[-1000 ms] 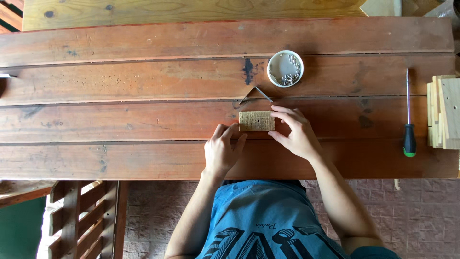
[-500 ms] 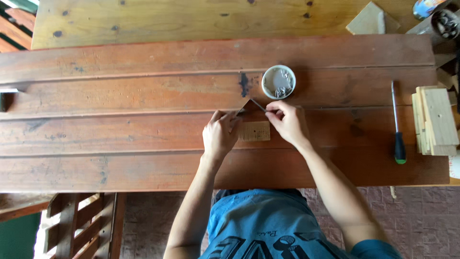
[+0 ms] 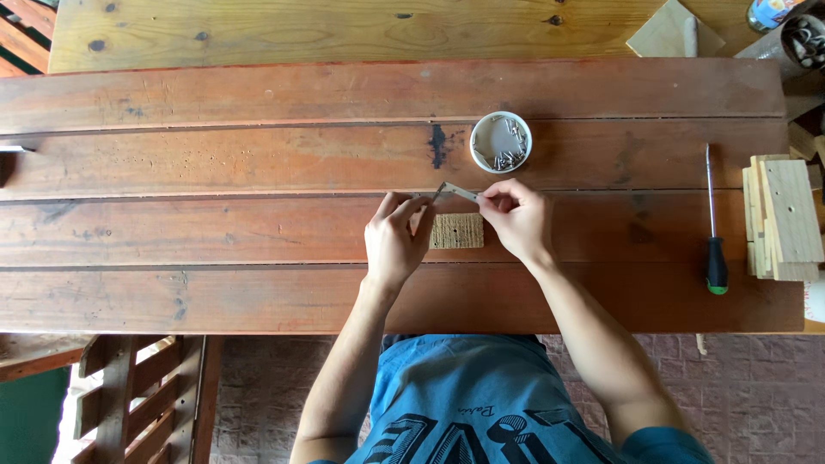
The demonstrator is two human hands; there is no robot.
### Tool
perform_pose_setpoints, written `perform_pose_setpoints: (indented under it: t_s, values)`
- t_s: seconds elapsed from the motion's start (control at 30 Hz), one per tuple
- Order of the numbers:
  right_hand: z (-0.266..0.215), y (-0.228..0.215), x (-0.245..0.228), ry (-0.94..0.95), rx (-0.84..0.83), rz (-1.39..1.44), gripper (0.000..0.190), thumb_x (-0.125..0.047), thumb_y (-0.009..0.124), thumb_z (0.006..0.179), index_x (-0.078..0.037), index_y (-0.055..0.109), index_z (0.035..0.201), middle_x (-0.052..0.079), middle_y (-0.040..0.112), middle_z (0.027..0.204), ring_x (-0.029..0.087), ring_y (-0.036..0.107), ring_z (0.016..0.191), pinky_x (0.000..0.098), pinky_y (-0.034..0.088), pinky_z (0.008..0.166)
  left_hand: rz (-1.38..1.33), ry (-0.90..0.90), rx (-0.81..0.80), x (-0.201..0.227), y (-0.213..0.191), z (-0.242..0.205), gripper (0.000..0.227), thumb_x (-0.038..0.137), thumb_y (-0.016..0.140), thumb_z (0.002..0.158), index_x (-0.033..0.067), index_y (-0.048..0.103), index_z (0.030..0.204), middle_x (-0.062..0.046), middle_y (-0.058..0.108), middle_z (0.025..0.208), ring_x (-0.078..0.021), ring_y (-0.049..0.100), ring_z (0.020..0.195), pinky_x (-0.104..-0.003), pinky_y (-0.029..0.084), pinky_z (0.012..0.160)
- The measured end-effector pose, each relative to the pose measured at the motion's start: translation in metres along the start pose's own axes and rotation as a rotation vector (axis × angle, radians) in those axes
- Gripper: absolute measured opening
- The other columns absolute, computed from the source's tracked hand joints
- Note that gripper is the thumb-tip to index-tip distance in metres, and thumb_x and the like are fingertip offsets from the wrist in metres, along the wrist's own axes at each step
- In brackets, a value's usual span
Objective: The person assembles a small wooden structure by attaching a metal bracket to a small wooden block using screws and a screwdriver. They then attach a second wooden piece to the bracket, aligning pre-drilled holes and securing it with additional screws.
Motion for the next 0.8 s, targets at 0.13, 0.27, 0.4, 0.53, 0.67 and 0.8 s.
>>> perform_pose_setpoints:
  t_s: [0.13, 0.27, 0.4, 0.53, 0.67, 0.8]
  values:
    - [-0.004, -0.006, 0.002, 0.101, -0.052, 0.150, 0.016, 0.000, 0.082, 0.080, -0.009, 0.075, 0.091, 0.005, 0.074, 0.076, 0.001, 0.051, 0.059, 0.0152, 0.041, 0.052, -0.121, 0.098, -0.001, 0.008, -0.006, -0.012, 0.025, 0.023, 0.083, 0.086, 0.0111, 0.079, 0.108, -0.005, 0.070, 0.094, -0.0177, 0.068, 0.058, -0.030, 0.055, 0.051]
    - [-0.014, -0.005, 0.013, 0.223, -0.172, 0.240, 0.023, -0.001, 0.083, 0.079, -0.007, 0.071, 0.098, 0.010, 0.076, 0.085, 0.002, 0.059, 0.062, 0.0147, 0.045, 0.055, -0.141, 0.227, -0.007, 0.020, -0.005, -0.026, 0.035, 0.013, 0.077, 0.090, 0.0113, 0.074, 0.126, -0.010, 0.075, 0.111, -0.0259, 0.074, 0.078, -0.033, 0.059, 0.061]
    - [-0.016, -0.003, 0.024, 0.216, -0.265, 0.197, 0.024, -0.004, 0.083, 0.081, -0.005, 0.070, 0.101, 0.012, 0.077, 0.086, 0.002, 0.061, 0.064, 0.0156, 0.045, 0.056, -0.092, 0.346, -0.029, 0.027, 0.001, -0.035, 0.033, 0.008, 0.074, 0.090, 0.0144, 0.075, 0.122, -0.005, 0.075, 0.113, -0.0252, 0.074, 0.091, -0.034, 0.061, 0.073]
    - [-0.022, -0.001, 0.019, 0.257, -0.292, 0.206, 0.023, -0.005, 0.083, 0.081, -0.006, 0.071, 0.101, 0.010, 0.077, 0.087, 0.001, 0.062, 0.065, 0.0133, 0.044, 0.057, -0.047, 0.360, -0.025, 0.027, 0.005, -0.039, 0.027, 0.005, 0.072, 0.091, 0.0157, 0.077, 0.116, -0.003, 0.076, 0.108, -0.0228, 0.073, 0.089, -0.032, 0.061, 0.073]
    - [-0.023, 0.000, 0.002, 0.210, -0.357, 0.115, 0.016, -0.005, 0.080, 0.085, -0.006, 0.074, 0.100, 0.008, 0.074, 0.080, 0.001, 0.057, 0.060, 0.0151, 0.043, 0.050, -0.027, 0.346, -0.033, 0.019, 0.009, -0.042, 0.024, 0.006, 0.072, 0.091, 0.0130, 0.076, 0.113, -0.004, 0.075, 0.106, -0.0235, 0.074, 0.090, -0.033, 0.061, 0.073]
    - [-0.023, 0.004, -0.014, 0.057, -0.416, -0.010, 0.019, -0.006, 0.081, 0.084, -0.005, 0.077, 0.102, 0.014, 0.078, 0.093, 0.008, 0.062, 0.062, 0.0219, 0.048, 0.048, -0.003, 0.335, -0.043, 0.011, 0.012, -0.047, 0.023, 0.008, 0.072, 0.089, 0.0113, 0.075, 0.112, -0.006, 0.075, 0.103, -0.0261, 0.073, 0.089, -0.035, 0.061, 0.073]
Point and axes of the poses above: each hand's wrist, its own z-axis towards the middle knuckle, its own y-axis out of the palm, x = y × z, the point moved 9 cm from there along z, towards the middle knuckle
